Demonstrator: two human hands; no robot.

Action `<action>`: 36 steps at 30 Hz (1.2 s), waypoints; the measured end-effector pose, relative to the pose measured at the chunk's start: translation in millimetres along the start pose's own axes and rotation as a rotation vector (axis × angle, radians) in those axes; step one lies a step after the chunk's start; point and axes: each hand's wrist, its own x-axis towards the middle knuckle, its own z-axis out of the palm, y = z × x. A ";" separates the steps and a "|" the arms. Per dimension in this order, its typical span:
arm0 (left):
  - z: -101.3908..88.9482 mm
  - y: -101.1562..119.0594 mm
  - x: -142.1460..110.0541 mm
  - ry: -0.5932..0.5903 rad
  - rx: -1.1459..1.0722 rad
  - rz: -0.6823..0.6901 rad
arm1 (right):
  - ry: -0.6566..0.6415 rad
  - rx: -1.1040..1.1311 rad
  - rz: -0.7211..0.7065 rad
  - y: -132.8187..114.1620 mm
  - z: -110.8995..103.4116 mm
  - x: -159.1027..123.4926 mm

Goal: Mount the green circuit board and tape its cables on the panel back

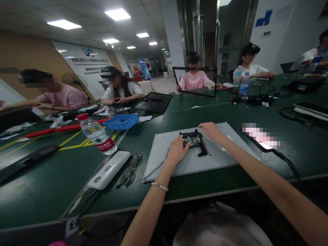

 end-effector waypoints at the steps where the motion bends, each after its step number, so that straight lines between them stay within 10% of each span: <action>1: 0.8 -0.2 0.1 0.007 -0.001 -0.002 | -0.015 -0.007 -0.012 -2.9 0.2 4.3; 18: 6.4 -4.1 1.1 0.013 -0.029 0.004 | -0.227 -0.061 -0.039 -29.8 14.5 18.3; 36: 2.4 1.4 0.9 0.018 -0.053 -0.032 | -0.088 0.256 -0.002 -15.8 33.9 24.1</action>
